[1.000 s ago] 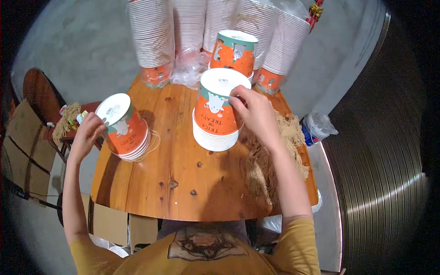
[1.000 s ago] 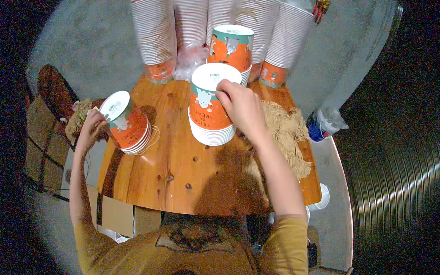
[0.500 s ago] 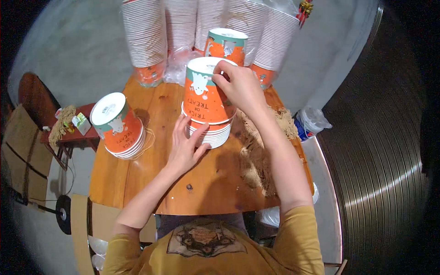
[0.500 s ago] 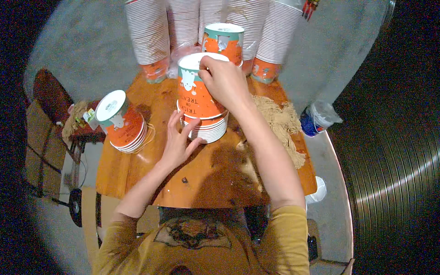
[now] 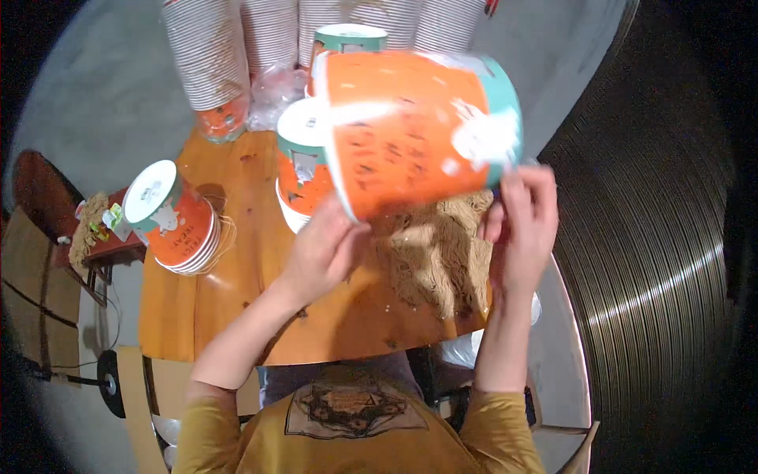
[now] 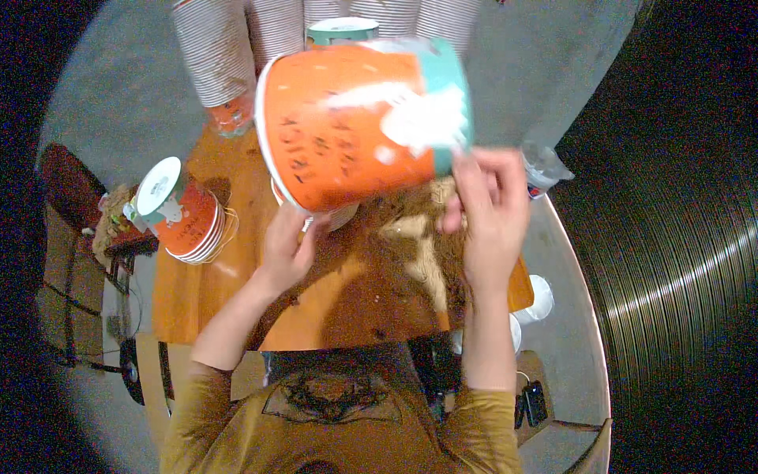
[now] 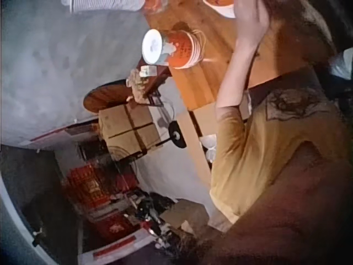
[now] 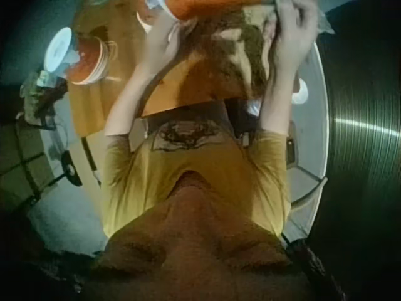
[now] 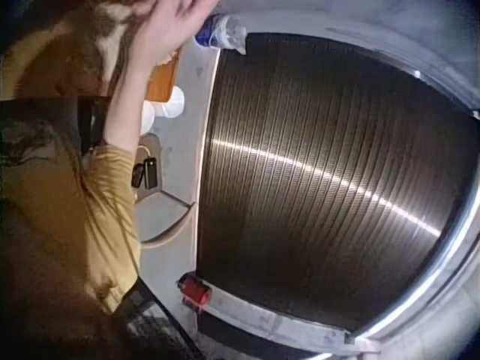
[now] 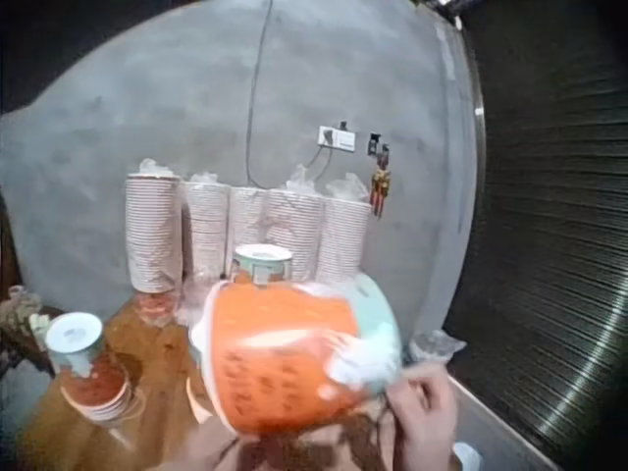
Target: The recorder is separating and placing a fibrous material into decorative paper buckets.
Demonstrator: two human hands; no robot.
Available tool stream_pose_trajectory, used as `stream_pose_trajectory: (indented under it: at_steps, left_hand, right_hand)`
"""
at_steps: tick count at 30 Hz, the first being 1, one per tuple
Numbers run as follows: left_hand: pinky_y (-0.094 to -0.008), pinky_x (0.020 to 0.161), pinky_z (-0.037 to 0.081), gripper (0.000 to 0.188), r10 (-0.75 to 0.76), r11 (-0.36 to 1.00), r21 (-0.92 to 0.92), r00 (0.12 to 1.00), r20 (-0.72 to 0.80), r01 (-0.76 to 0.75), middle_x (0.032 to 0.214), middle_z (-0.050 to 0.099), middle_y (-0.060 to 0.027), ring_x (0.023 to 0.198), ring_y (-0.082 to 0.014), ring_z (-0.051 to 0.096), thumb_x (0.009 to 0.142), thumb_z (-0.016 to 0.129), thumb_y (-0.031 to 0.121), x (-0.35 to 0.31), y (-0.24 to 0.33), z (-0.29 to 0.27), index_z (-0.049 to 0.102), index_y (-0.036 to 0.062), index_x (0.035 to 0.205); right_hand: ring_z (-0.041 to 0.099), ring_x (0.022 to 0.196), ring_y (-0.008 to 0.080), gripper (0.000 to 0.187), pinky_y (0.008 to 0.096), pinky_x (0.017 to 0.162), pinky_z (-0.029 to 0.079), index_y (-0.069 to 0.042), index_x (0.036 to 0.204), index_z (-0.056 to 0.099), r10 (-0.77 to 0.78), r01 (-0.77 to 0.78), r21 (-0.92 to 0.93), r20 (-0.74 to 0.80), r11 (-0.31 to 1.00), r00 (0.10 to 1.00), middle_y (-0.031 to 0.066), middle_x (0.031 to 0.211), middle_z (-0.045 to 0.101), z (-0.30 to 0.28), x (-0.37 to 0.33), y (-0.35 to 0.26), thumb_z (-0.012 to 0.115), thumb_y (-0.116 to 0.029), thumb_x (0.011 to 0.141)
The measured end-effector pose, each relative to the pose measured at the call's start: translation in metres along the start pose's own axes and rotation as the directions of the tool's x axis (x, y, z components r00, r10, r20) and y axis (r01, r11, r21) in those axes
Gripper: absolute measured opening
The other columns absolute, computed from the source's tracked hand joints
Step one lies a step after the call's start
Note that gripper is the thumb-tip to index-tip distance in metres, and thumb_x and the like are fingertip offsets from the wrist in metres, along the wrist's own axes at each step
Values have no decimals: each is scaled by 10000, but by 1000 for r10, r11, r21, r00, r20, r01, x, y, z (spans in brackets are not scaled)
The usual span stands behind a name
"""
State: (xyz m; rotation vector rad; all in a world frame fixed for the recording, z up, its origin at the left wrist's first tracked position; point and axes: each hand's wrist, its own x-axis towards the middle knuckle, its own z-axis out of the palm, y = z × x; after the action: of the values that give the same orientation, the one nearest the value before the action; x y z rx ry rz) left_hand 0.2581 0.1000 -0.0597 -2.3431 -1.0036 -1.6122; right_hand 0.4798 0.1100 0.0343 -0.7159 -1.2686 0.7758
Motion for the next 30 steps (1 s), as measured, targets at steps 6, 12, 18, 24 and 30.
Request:
stream_pose_trajectory:
  at_steps: [6,12,18,24,30]
  left_hand:
    - [-401,651,452,173,-140,988,-57,987,85,145,839,524,-161,734,-351,546,826,547,-36,-1,36,3,497,-10,990]
    - [-408,658,424,181,-136,984,148,962,237,102,802,488,-143,739,-329,516,830,625,43,-10,45,-24,517,11,971]
    - [-367,638,412,266,-100,943,333,954,283,0,797,497,-100,731,-281,521,737,653,21,-16,54,-53,540,39,977]
    - [-347,668,425,264,-6,888,411,891,455,-204,810,508,-53,754,-225,534,746,621,106,-32,48,-56,555,62,998]
    - [-350,708,431,258,-56,897,413,885,461,-159,846,512,-57,797,-225,537,762,595,125,-48,34,-51,561,64,1011]
  right_hand:
    - [454,525,50,213,204,498,390,-60,871,553,231,-220,-258,13,941,973,-24,615,481,-72,-46,94,468,-212,994]
    - [638,777,253,185,319,731,491,-8,1023,620,228,-9,-579,306,815,924,158,846,644,-65,-55,152,568,-148,913]
    - [567,898,354,143,445,781,476,-30,863,599,269,417,-811,545,410,794,156,884,585,-53,-46,169,608,-162,809]
    - [574,919,341,143,415,815,492,-83,955,572,255,422,-819,536,389,805,132,948,580,-50,-49,162,561,-159,834]
    - [569,891,363,92,441,787,473,-51,895,601,158,426,-736,577,526,801,157,885,582,-62,-51,166,585,-101,819]
